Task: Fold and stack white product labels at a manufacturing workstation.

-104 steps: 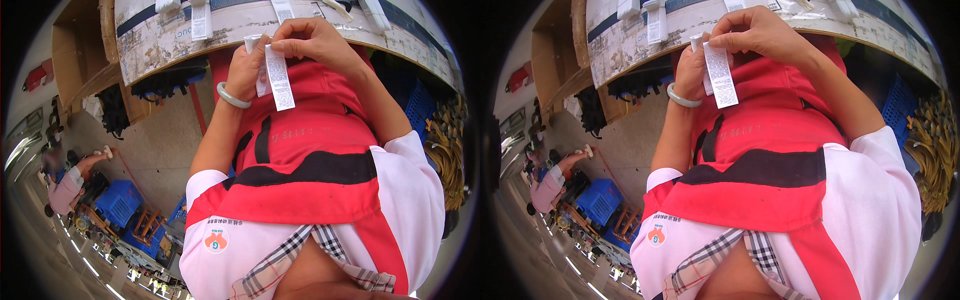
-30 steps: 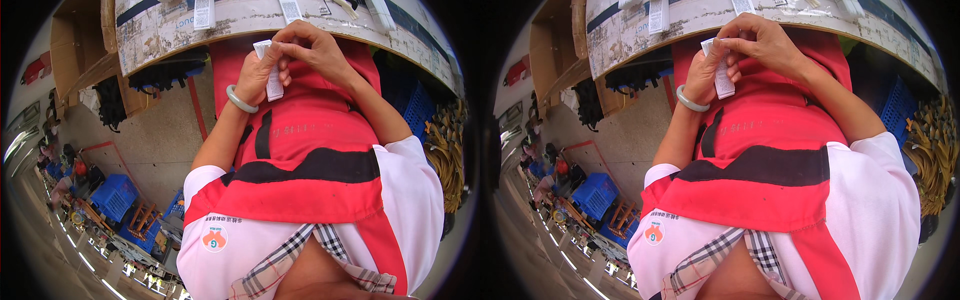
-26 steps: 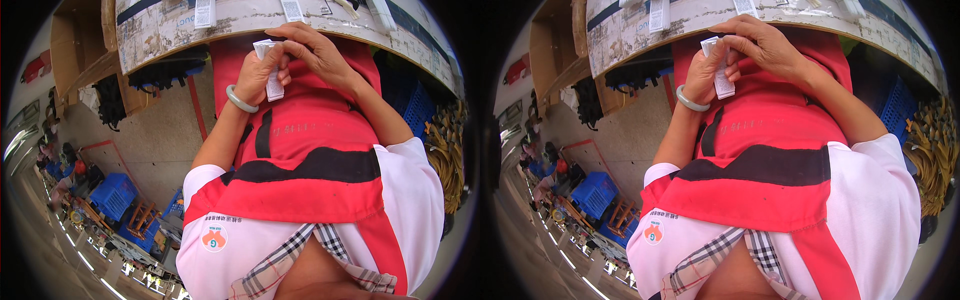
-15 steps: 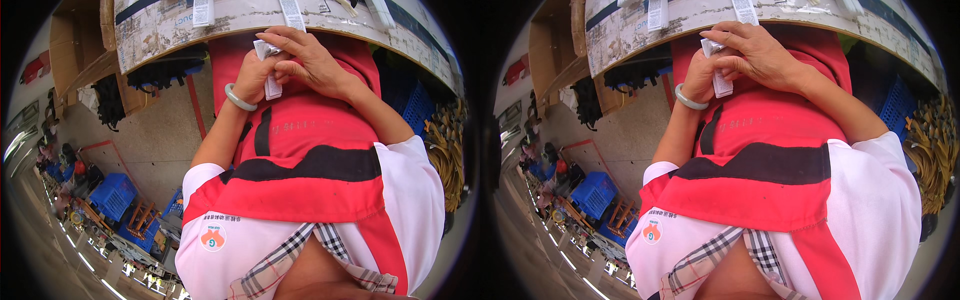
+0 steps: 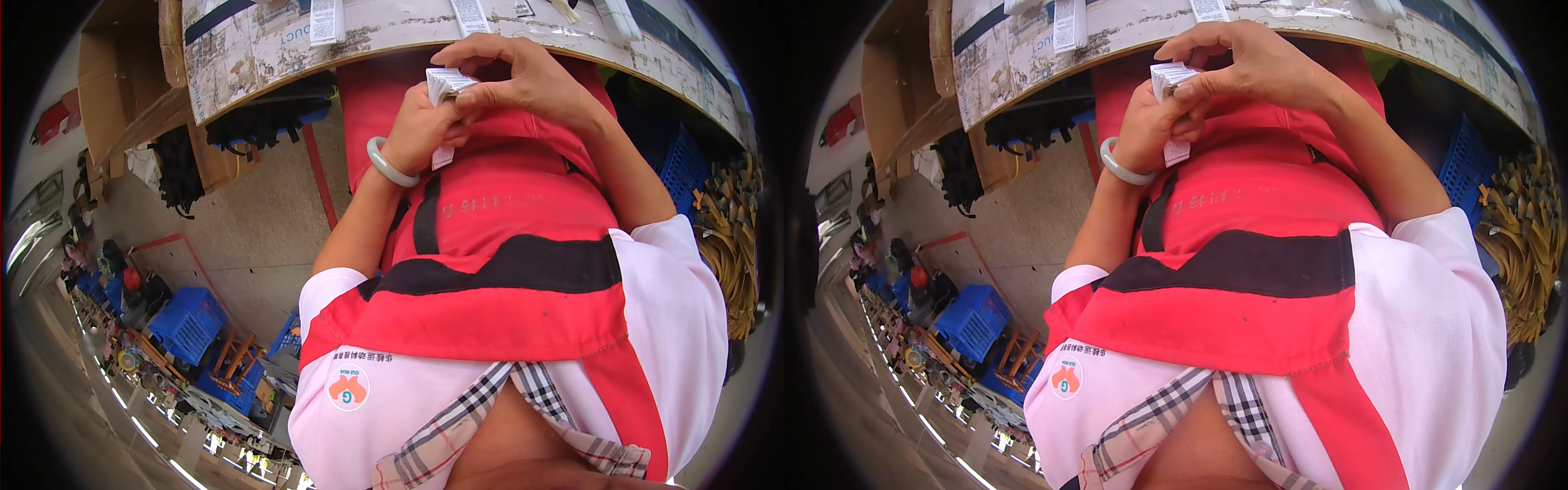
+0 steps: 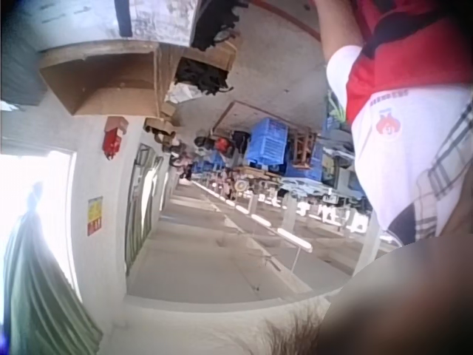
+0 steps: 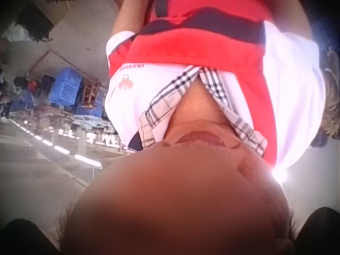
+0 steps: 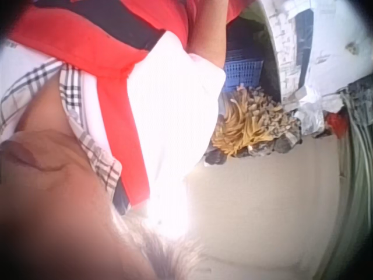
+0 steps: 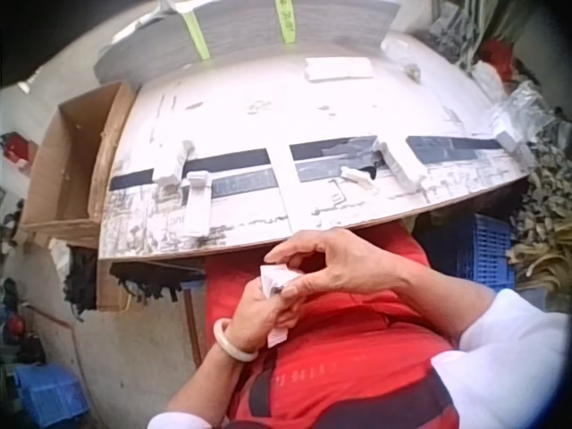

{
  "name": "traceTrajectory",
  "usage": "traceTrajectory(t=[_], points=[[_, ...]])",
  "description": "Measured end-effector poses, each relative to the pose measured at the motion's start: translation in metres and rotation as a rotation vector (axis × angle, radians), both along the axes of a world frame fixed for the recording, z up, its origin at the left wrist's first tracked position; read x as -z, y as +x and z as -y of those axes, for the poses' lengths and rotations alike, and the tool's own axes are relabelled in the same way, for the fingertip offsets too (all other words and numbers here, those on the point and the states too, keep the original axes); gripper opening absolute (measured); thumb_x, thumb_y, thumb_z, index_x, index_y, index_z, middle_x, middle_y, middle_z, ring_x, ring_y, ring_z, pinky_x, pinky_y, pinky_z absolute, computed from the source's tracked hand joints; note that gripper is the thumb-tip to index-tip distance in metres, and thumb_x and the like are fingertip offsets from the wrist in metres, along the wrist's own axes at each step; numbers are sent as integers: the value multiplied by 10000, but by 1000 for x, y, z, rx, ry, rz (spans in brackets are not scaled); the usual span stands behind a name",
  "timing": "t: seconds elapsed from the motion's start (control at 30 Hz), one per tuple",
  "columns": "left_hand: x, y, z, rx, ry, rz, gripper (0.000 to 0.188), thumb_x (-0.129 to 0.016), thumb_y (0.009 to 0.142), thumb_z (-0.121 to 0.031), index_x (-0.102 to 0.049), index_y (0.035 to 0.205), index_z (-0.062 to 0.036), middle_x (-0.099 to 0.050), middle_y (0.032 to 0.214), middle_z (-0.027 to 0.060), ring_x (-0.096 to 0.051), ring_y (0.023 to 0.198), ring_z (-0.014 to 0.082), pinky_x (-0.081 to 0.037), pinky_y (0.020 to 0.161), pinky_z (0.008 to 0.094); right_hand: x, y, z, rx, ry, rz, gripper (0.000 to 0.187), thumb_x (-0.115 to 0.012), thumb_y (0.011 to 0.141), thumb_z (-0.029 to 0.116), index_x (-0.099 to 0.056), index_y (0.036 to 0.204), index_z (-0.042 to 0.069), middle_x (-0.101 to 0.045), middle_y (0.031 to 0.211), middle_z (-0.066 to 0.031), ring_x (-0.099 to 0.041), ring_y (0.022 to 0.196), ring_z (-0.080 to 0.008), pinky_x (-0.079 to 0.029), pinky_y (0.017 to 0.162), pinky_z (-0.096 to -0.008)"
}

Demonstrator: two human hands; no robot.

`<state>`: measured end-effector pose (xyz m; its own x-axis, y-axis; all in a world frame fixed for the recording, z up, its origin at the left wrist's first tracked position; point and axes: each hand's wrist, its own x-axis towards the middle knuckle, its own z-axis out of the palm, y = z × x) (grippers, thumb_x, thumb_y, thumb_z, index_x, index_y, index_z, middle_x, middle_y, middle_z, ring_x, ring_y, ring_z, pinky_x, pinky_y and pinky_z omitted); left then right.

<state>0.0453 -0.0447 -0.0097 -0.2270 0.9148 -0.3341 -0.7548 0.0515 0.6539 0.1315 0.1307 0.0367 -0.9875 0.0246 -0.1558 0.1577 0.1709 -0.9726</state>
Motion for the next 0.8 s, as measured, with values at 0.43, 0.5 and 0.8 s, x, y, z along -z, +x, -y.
traceTrajectory(t=[0.43, 0.5, 0.8], points=[[3, 4, -2, -10, -22, -46, 117, -582, 958, -146, -557, 951, -32, -519, 735, 41, -424, 526, 88, -367, 454, 229, 6, 4, 4, 72, 264, -307, 101, -704, 814, 45, -632, 881, 23, -589, 938, -58, -584, 884, -180, -469, 789, -283], [4, 3, -1, 2, -15, -16, 120, -582, 958, -147, -562, 967, -29, -514, 732, 33, -410, 524, 79, -352, 453, 224, 12, 4, 2, 70, 306, -326, 168, -726, 815, 123, -664, 941, 32, -623, 920, -50, -594, 848, -186, -477, 789, -295], [-6, 4, 0, 91, -32, -132, 149, -553, 976, -157, -583, 1020, -18, -487, 708, -2, -350, 516, 36, -272, 445, 199, 5, 3, 1, 104, -293, 32, 219, -707, 843, 73, -645, 1049, 37, -661, 912, -43, -605, 771, -86, -492, 666, -216]])
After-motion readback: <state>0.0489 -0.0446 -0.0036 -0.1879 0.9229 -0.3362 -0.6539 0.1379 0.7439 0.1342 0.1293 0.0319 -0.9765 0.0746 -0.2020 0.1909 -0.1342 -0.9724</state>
